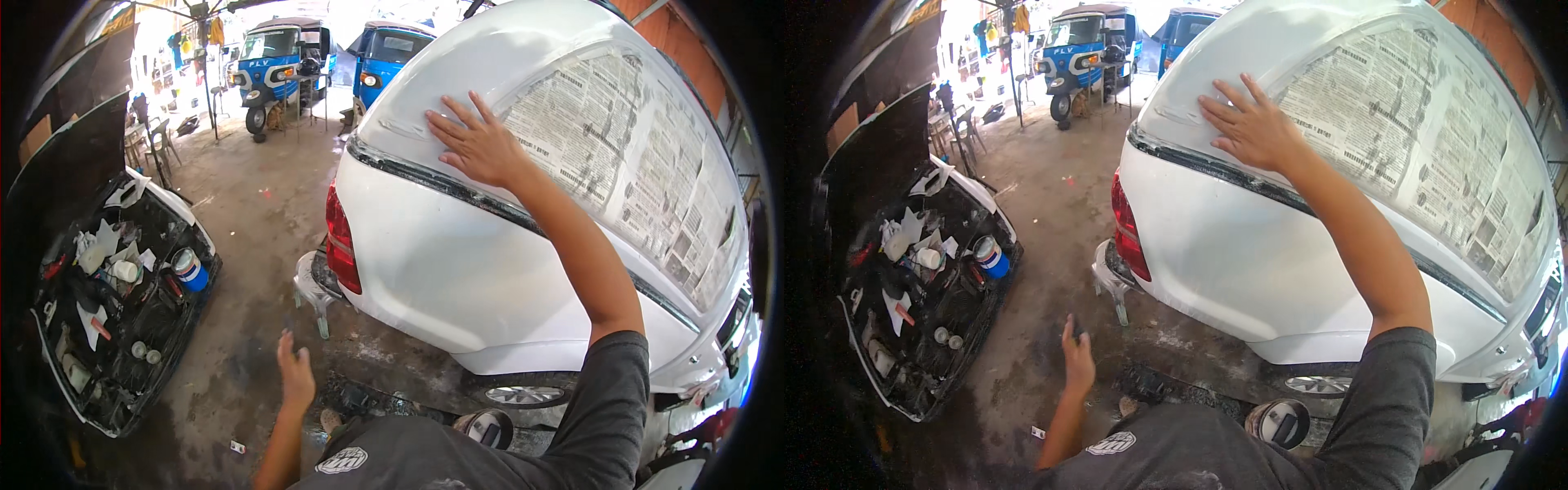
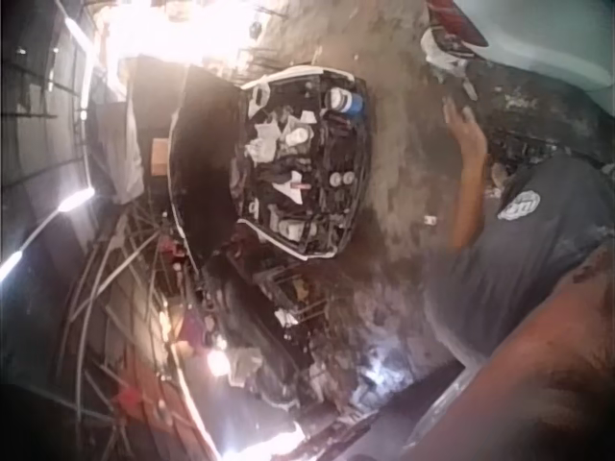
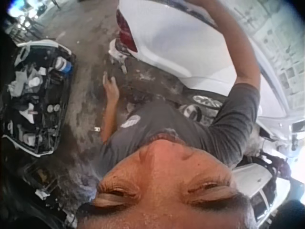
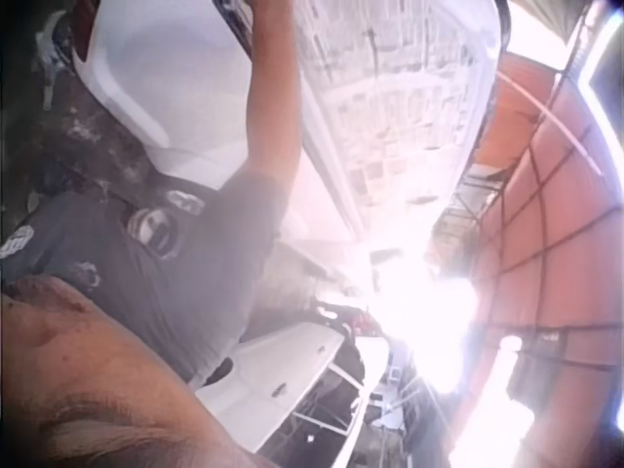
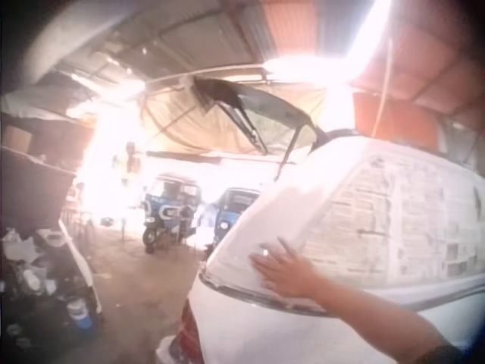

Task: The person is sanding the surface of a white vehicle canopy using a hand-held sanding block, frequently dipping the block into a bucket of water to wet-sand the paint.

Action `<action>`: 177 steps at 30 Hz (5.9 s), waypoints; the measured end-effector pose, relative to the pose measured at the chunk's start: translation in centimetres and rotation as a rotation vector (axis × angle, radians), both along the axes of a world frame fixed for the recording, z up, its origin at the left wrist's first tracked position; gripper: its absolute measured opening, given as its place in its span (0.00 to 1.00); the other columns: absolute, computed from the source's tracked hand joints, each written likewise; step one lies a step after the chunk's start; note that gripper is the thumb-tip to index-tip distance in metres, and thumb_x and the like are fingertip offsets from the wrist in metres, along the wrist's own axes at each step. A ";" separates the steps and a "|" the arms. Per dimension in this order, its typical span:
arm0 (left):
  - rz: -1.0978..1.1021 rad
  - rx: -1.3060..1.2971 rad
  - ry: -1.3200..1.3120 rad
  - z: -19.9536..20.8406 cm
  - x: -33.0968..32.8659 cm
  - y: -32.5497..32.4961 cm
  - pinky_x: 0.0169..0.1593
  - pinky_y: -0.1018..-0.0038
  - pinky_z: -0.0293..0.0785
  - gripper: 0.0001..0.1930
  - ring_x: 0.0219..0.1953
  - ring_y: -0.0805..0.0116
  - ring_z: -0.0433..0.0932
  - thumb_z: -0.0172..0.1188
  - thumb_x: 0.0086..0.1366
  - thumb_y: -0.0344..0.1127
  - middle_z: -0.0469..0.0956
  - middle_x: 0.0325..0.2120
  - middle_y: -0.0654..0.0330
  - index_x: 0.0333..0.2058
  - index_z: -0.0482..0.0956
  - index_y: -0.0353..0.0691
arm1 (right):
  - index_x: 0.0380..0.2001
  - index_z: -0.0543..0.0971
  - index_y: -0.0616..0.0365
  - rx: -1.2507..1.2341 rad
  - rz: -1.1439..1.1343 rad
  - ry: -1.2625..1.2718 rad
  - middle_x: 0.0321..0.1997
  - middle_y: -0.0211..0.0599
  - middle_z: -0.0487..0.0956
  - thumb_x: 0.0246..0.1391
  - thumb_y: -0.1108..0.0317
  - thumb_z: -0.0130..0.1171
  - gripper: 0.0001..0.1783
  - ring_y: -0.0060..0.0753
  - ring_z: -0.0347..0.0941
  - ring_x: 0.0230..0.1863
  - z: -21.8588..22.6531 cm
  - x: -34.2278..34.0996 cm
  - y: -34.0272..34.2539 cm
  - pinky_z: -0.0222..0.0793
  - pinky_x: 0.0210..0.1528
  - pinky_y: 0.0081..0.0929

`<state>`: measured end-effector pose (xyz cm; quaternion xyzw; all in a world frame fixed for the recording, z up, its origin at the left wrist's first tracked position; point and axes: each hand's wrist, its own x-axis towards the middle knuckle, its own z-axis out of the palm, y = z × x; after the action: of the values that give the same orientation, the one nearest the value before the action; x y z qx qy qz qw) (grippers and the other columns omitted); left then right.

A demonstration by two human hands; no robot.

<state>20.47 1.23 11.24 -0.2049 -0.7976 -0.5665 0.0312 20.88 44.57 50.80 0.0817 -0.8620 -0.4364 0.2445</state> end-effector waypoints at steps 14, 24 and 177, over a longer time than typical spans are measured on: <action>-0.246 0.082 -0.094 1.7 -1.6 3.0 0.76 0.63 0.49 0.28 0.75 0.53 0.55 0.45 0.79 0.34 0.54 0.73 0.43 0.71 0.52 0.26 | 0.74 0.64 0.42 0.070 -0.111 -0.083 0.80 0.16 0.58 0.74 0.41 0.33 0.33 0.30 0.41 0.83 0.9 -1.9 -0.8 0.24 0.83 0.53; -0.327 0.060 -0.284 1.5 -0.7 2.6 0.67 0.64 0.60 0.27 0.61 0.52 0.68 0.46 0.78 0.37 0.68 0.59 0.42 0.69 0.59 0.27 | 0.73 0.65 0.46 0.075 -0.141 0.035 0.81 0.20 0.56 0.73 0.41 0.35 0.34 0.30 0.42 0.82 2.7 -0.6 0.2 0.28 0.83 0.51; -2.075 -0.182 0.114 2.7 38.0 8.9 0.47 0.71 0.75 0.24 0.43 0.65 0.78 0.69 0.66 0.39 0.77 0.45 0.55 0.57 0.75 0.36 | 0.42 0.78 0.58 -2.183 -0.617 1.672 0.34 0.25 0.78 0.60 0.67 0.67 0.11 0.16 0.73 0.34 -40.9 55.0 -47.4 0.72 0.36 0.21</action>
<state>58.44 10.10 13.99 -0.8176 -0.2667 -0.2423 -0.4491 75.92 -2.82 9.94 -0.6155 -0.3470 0.4880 0.5124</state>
